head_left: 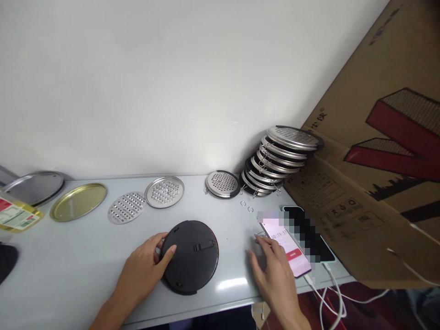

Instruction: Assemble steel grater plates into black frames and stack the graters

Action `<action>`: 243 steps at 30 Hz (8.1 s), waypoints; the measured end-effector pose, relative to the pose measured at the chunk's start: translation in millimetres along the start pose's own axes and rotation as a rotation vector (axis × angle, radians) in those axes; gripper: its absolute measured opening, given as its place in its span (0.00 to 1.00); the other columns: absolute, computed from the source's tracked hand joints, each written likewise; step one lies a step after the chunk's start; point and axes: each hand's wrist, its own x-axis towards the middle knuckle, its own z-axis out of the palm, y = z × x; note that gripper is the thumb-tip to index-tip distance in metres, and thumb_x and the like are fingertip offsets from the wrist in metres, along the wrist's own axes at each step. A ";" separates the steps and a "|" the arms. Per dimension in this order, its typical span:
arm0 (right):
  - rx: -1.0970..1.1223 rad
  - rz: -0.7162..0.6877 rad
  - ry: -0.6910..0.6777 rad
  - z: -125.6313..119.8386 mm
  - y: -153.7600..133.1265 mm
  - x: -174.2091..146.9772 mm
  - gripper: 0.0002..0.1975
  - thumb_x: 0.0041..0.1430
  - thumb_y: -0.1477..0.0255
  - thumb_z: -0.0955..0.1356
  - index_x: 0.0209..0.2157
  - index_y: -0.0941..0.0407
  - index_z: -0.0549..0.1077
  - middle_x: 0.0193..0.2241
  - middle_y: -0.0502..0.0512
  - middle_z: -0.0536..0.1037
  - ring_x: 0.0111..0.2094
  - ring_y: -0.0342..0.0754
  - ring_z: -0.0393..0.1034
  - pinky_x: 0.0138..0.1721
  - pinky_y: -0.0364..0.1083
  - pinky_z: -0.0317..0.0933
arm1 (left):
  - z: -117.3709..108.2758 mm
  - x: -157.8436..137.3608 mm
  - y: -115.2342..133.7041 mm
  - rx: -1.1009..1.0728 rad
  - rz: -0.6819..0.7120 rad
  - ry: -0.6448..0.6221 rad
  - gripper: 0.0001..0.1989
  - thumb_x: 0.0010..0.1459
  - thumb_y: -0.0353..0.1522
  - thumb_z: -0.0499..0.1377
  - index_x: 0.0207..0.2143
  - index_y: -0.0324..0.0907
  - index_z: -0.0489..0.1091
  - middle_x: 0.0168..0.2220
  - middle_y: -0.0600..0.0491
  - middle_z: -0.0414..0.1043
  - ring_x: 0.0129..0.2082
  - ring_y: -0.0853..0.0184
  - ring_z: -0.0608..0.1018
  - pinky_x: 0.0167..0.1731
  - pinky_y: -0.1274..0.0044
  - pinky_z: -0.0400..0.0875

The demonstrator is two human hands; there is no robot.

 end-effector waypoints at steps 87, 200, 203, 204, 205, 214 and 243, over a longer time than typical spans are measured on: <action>1.613 0.266 -0.372 75.8 -101.4 138.0 0.12 0.52 0.64 0.75 0.29 0.56 0.72 0.22 0.47 0.77 0.18 0.41 0.70 0.21 0.41 0.69 | 18.1 98.4 62.9 -0.403 0.524 -0.186 0.10 0.68 0.35 0.47 0.36 0.43 0.64 0.29 0.57 0.67 0.28 0.69 0.68 0.32 0.77 0.60; 1.517 0.026 -0.836 60.4 -73.6 148.2 0.09 0.55 0.66 0.74 0.34 0.57 0.78 0.23 0.47 0.75 0.19 0.39 0.68 0.20 0.38 0.64 | 15.1 94.6 60.3 -0.685 0.455 -0.379 0.09 0.67 0.36 0.49 0.34 0.43 0.62 0.30 0.58 0.61 0.30 0.70 0.67 0.34 0.77 0.64; 1.517 0.026 -0.845 59.9 -73.9 147.8 0.09 0.55 0.66 0.74 0.34 0.58 0.78 0.21 0.47 0.75 0.19 0.40 0.68 0.21 0.39 0.65 | 15.8 95.0 60.0 -0.680 0.457 -0.385 0.09 0.67 0.36 0.49 0.34 0.43 0.62 0.31 0.58 0.61 0.30 0.70 0.67 0.34 0.77 0.64; 1.518 0.023 -0.849 59.7 -74.0 147.6 0.09 0.56 0.66 0.74 0.34 0.58 0.78 0.20 0.47 0.74 0.19 0.40 0.68 0.21 0.39 0.65 | 15.9 95.1 59.9 -0.678 0.458 -0.386 0.09 0.67 0.36 0.49 0.34 0.43 0.63 0.31 0.58 0.61 0.30 0.70 0.67 0.34 0.77 0.64; 1.518 0.020 -0.852 59.7 -73.9 147.4 0.09 0.56 0.66 0.74 0.34 0.58 0.78 0.20 0.47 0.74 0.20 0.40 0.68 0.21 0.39 0.65 | 16.0 95.2 59.8 -0.676 0.460 -0.387 0.09 0.67 0.36 0.49 0.34 0.43 0.63 0.31 0.58 0.62 0.31 0.70 0.67 0.34 0.77 0.64; 1.517 -0.019 -0.878 66.7 -69.2 146.4 0.10 0.57 0.66 0.74 0.35 0.58 0.78 0.21 0.48 0.75 0.20 0.40 0.69 0.23 0.40 0.66 | 16.7 95.6 58.7 -0.664 0.464 -0.383 0.10 0.66 0.37 0.49 0.34 0.43 0.63 0.30 0.58 0.62 0.30 0.70 0.67 0.33 0.77 0.63; 1.588 0.047 -0.847 67.2 -75.9 143.7 0.08 0.57 0.67 0.74 0.34 0.57 0.77 0.22 0.47 0.74 0.19 0.41 0.70 0.17 0.39 0.67 | 18.7 96.8 58.7 -0.657 0.441 -0.356 0.09 0.66 0.36 0.50 0.34 0.43 0.64 0.29 0.59 0.64 0.29 0.70 0.69 0.33 0.77 0.63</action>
